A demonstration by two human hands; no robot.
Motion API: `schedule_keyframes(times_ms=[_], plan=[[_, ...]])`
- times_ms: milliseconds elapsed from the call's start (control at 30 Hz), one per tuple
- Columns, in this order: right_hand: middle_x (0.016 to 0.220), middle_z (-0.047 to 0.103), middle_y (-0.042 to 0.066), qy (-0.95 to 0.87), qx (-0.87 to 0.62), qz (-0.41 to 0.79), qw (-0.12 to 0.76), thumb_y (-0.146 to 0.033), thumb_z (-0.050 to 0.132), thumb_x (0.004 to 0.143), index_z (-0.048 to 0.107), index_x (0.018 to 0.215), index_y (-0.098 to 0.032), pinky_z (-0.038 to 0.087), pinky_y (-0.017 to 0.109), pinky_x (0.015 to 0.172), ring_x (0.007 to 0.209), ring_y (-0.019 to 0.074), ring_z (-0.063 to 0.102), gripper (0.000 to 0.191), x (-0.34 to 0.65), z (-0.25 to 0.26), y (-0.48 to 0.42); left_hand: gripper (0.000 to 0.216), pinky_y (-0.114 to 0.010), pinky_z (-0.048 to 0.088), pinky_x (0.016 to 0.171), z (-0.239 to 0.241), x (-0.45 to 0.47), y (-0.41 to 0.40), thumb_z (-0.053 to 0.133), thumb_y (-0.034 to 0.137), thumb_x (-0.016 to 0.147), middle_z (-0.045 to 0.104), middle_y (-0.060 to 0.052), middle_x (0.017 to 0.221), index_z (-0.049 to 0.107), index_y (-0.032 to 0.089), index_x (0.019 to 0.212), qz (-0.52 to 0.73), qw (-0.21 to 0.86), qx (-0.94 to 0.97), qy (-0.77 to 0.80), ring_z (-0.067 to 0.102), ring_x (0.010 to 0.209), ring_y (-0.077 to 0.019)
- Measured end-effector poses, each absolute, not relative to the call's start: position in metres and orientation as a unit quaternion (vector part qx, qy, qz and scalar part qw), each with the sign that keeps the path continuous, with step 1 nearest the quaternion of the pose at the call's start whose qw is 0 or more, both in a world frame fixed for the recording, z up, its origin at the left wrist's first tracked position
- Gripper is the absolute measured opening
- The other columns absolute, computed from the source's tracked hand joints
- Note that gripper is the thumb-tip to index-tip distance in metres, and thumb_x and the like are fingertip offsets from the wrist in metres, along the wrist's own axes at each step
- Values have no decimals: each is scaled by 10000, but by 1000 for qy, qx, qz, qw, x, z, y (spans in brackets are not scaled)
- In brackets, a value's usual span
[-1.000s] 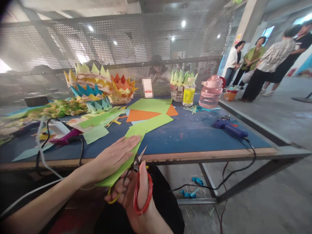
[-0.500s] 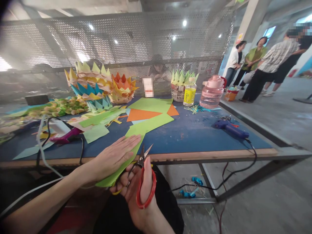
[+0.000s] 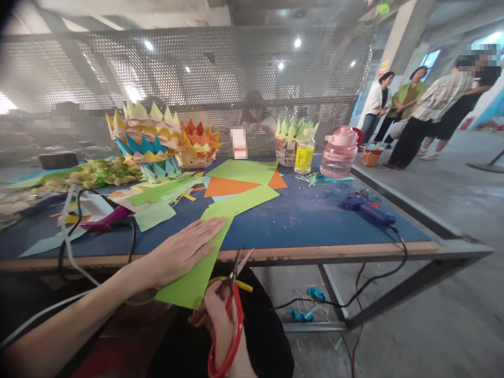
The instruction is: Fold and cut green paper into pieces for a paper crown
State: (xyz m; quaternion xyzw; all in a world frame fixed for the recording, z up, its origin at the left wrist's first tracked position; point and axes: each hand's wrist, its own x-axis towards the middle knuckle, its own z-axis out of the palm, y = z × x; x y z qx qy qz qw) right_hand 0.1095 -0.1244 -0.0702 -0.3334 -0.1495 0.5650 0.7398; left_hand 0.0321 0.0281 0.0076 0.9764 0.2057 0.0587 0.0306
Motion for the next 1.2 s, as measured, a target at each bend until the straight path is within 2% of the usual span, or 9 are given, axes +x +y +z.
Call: schedule_keyframes(times_ms=[400,600,667,733,800,867,933,1100,1200], plan=[[904,606,23,-144,-450,464,749,-533,762,660,613,934,-213,490,282,682,788,165,572,447,94,-80,-129,556,-458,198,1157,13,24,37,221,454,1001,272,-66,1541,248,188,1489,57,41,970,234,225,1422,-217],[728,616,-9,-155,-411,480,759,-453,792,659,610,877,-199,471,283,658,654,139,581,380,94,-82,-125,515,-426,268,1141,12,5,18,298,422,993,368,-92,1506,343,172,1440,152,55,958,238,323,1388,-223],[683,603,-23,-159,-397,483,765,-431,786,678,605,864,-198,463,277,640,606,124,571,349,95,-81,-124,420,-371,394,1066,10,-6,4,338,408,982,543,-80,1374,490,202,1315,239,72,929,274,489,1274,-223],[682,609,-21,-157,-394,483,766,-422,788,679,613,866,-192,456,264,621,609,123,580,345,95,-79,-125,308,-269,539,826,6,-19,-10,372,409,968,688,-48,1103,608,231,1053,294,107,889,335,644,1025,-200],[691,620,-17,-151,-395,482,767,-427,797,665,625,861,-185,459,255,619,613,121,584,355,96,-76,-126,298,-195,524,549,0,-32,-22,397,443,948,701,-30,927,609,236,912,315,147,853,390,672,817,-176],[687,621,-23,-141,-388,483,772,-438,807,644,628,843,-183,455,244,608,597,112,573,370,95,-72,-127,303,-182,491,490,-7,-44,-29,436,482,918,691,-8,830,611,240,868,322,172,826,430,656,682,-156],[675,617,-34,-129,-383,483,777,-438,813,634,622,832,-184,440,227,584,575,100,561,374,94,-71,-128,322,-195,509,562,-15,-53,-31,482,529,877,691,4,786,629,243,856,329,198,796,468,657,674,-161],[670,630,-31,-125,-398,471,777,-456,820,613,610,831,-186,448,228,559,562,109,576,405,93,-81,-125,511,-256,522,540,-28,-48,-31,494,662,806,702,-36,755,702,198,847,250,490,694,464,649,689,-219],[656,640,-18,-130,-409,472,770,-476,823,594,607,816,-188,461,242,557,563,126,589,423,93,-91,-125,436,-249,511,577,-34,-31,-39,595,586,793,718,-57,854,704,172,874,261,649,575,423,643,747,-209]])
